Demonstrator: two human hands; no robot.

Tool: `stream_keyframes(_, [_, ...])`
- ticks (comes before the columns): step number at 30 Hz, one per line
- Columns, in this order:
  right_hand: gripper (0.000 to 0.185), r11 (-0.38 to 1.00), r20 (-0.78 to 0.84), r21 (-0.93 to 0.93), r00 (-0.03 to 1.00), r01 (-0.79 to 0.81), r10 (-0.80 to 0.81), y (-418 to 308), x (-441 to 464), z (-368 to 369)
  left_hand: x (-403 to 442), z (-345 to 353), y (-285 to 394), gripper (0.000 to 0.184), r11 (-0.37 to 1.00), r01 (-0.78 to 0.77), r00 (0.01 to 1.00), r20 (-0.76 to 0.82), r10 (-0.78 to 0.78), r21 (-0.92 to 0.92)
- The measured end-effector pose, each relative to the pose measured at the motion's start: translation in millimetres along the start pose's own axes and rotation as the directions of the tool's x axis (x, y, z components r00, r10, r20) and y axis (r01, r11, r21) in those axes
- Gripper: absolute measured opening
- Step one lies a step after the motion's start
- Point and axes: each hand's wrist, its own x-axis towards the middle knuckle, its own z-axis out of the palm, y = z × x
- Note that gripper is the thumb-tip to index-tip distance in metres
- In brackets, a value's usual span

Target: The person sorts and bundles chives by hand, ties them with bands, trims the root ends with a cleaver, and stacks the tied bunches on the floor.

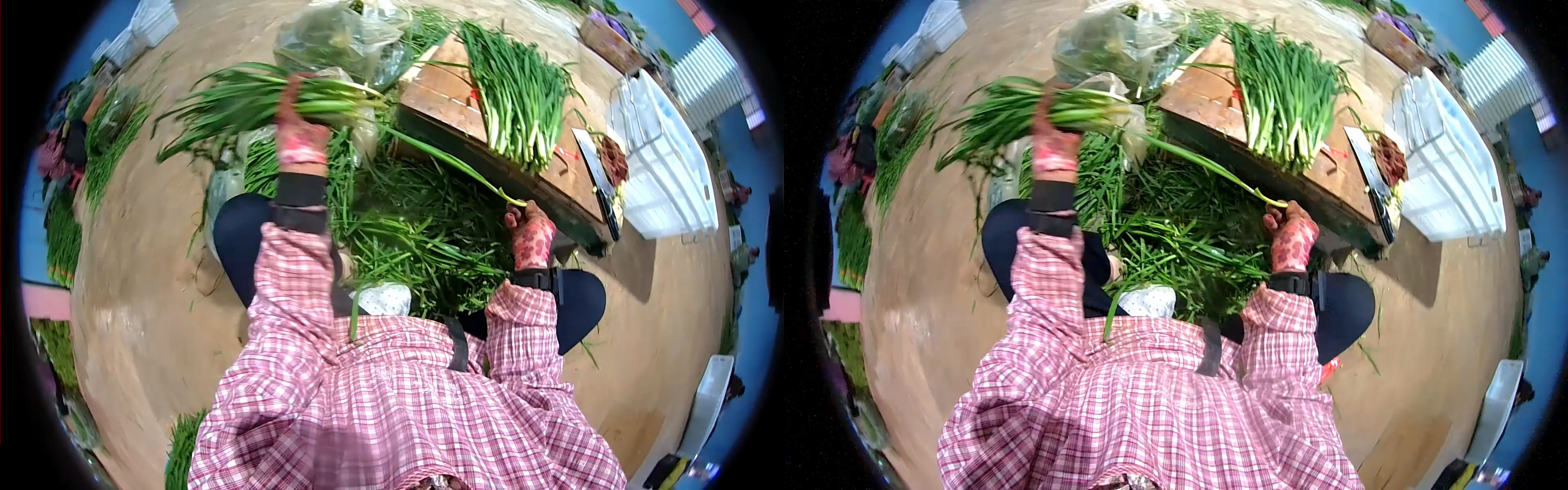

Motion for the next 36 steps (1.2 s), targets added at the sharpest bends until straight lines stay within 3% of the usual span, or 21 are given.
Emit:
stream_keyframes(4, [0.02,0.995,-0.19,-0.09,0.982,-0.033,0.015,8,4,-3,44,-19,92,0.018,0.982,-0.12,0.993,-0.01,0.12,-0.144])
stream_keyframes(6, [0.02,0.983,-0.291,-0.11,0.95,-0.149,0.112,10,12,-2,50,-28,132,0.017,0.969,-0.108,0.979,0.144,0.143,-0.222])
stream_keyframes(8, [0.02,0.988,-0.203,-0.091,0.973,-0.126,0.105,7,1,5,31,-8,153,0.018,0.988,-0.142,0.988,0.057,0.146,-0.064])
stream_keyframes(9, [0.021,0.992,-0.143,-0.075,0.986,-0.098,0.086,6,-10,11,24,-10,154,0.019,0.996,-0.083,0.983,0.166,0.078,0.027])
stream_keyframes(11, [0.021,1.0,0.005,-0.011,1.0,-0.002,0.002,13,-19,21,-15,14,120,0.024,0.986,0.096,0.982,0.147,-0.116,0.138])
stream_keyframes(13, [0.021,0.996,0.17,0.052,0.982,0.074,-0.082,16,-20,29,-62,21,49,0.031,0.971,0.225,0.974,-0.014,-0.224,0.077])
stream_keyframes(14, [0.02,0.994,0.219,0.053,0.97,0.092,-0.101,15,-24,34,-95,32,15,0.032,0.911,0.391,0.917,-0.031,-0.398,-0.131])
stream_keyframes(15, [0.019,0.993,0.265,0.052,0.957,0.108,-0.118,9,-34,40,-109,17,-23,0.038,0.801,0.576,0.817,0.098,-0.568,-0.16])
stream_keyframes(17, [0.017,0.994,0.359,0.066,0.928,0.084,-0.102,1,-48,48,-141,2,-84,0.032,0.746,0.661,0.748,-0.012,-0.664,-0.077])
stream_keyframes(19, [0.017,0.999,0.469,-0.017,0.883,0.032,-0.02,1,-50,41,-149,13,-122,0.031,0.623,0.756,0.623,-0.071,-0.779,-0.201])
stream_keyframes(20, [0.016,0.998,0.52,-0.056,0.854,0.01,0.021,0,-53,38,-143,17,-133,0.031,0.503,0.775,0.52,-0.066,-0.852,-0.382])
stream_keyframes(21, [0.014,0.998,0.547,-0.06,0.836,-0.016,0.047,2,-57,37,-143,16,-143,0.03,0.42,0.78,0.487,0.028,-0.873,-0.465])
stream_keyframes(22, [0.011,0.993,0.535,-0.112,0.844,0.023,0.041,0,-68,43,-149,15,-157,0.026,0.639,0.717,0.661,-0.02,-0.75,-0.277])
stream_keyframes(24, [0.019,0.98,0.571,-0.193,0.818,0.052,0.069,1,-67,35,-149,21,-159,0.023,0.415,0.781,0.538,0.165,-0.827,-0.467])
stream_keyframes(26, [0.017,0.973,0.438,-0.228,0.888,-0.042,0.141,-2,-64,28,-137,16,-150,0.02,0.574,0.707,0.675,0.15,-0.723,-0.413])
stream_keyframes(28, [0.013,0.987,0.409,0.127,0.912,-0.094,0.034,7,-54,21,-119,16,-130,0.02,0.656,0.613,0.729,-0.004,-0.684,-0.441])
stream_keyframes(29, [0.015,0.987,0.362,-0.125,0.921,-0.103,0.142,7,-44,9,-111,14,-124,0.022,0.714,0.575,0.771,-0.027,-0.636,-0.399])
stream_keyframes(30, [0.027,0.914,0.385,-0.406,0.91,0.02,0.151,15,-36,0,-108,15,-116,0.024,0.769,0.534,0.809,-0.052,-0.585,-0.351])
stream_keyframes(32, [0.047,0.746,0.316,-0.648,0.945,0.153,0.081,28,-28,1,-106,22,-105,0.032,0.865,0.453,0.887,0.009,-0.462,-0.215])
stream_keyframes(33, [0.071,0.763,0.233,-0.646,0.943,-0.032,0.237,12,-42,22,-107,29,-101,0.033,0.881,0.429,0.898,-0.008,-0.44,-0.199])
stream_keyframes(36, [0.076,0.991,0.321,-0.116,0.941,-0.071,0.105,15,-61,55,-117,53,-89,0.033,0.903,0.406,0.904,-0.084,-0.42,-0.141])
